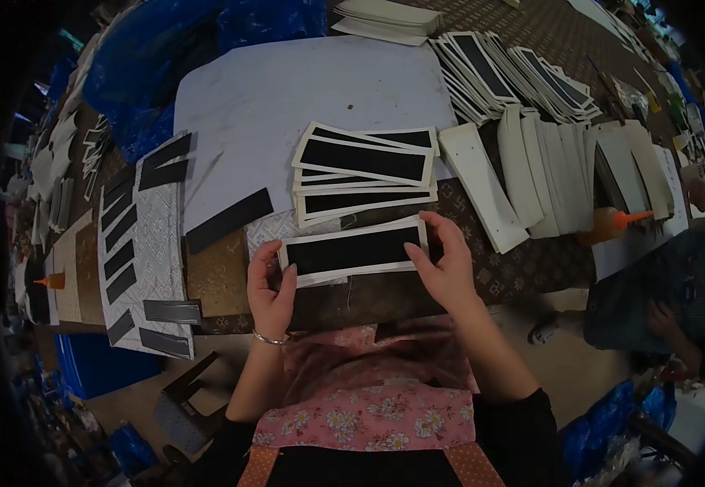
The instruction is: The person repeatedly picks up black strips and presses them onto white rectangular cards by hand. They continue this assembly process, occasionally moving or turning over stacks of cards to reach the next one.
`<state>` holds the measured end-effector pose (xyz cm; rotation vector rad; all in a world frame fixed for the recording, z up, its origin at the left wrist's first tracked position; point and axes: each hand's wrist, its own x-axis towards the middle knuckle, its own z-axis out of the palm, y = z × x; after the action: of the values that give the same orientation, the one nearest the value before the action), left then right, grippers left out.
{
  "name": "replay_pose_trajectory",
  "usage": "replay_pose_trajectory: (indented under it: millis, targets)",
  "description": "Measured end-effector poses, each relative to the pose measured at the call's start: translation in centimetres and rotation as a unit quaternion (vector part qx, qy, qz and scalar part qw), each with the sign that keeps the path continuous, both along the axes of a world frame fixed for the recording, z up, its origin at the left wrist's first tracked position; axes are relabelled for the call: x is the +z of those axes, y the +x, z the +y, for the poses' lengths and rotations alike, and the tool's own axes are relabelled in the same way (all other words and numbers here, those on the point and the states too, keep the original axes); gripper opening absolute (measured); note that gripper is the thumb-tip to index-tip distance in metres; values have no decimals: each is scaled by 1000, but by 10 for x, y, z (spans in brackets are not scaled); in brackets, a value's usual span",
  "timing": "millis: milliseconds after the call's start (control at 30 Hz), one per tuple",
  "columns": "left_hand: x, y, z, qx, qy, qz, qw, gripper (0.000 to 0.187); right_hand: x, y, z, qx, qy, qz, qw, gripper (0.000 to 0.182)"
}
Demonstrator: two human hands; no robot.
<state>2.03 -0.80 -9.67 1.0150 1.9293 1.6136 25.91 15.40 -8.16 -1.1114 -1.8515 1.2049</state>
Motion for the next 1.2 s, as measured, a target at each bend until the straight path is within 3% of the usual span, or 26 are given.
replay_pose_trajectory:
  millis: [333,533,600,700,733,800,833,1200]
  targets:
    - [10,1,3,-5,9,32,999,35,-7,0,3,13,-2,-7,1000,49]
    - [28,4,4,-71,-60,209,973,38,12,-8,-1,21,77,-80,994,50]
    - [42,14,6,-43,-147,365,918,41,24,-15,-8,2,237,-157,959,54]
    - [50,26,14,-99,-180,445,871,48,34,-23,-22,92,289,-177,936,60]
    - [50,33,17,-98,-182,445,871,48,33,-28,-28,94,288,-177,936,60]
    - [51,45,20,-194,-157,415,875,65,29,-38,-40,155,271,-162,936,63]
    - [48,46,19,-219,-178,454,845,79,33,-39,-42,168,264,-232,921,64]
    - [43,43,17,-233,-183,465,834,86,15,-36,-38,158,317,-256,899,50]
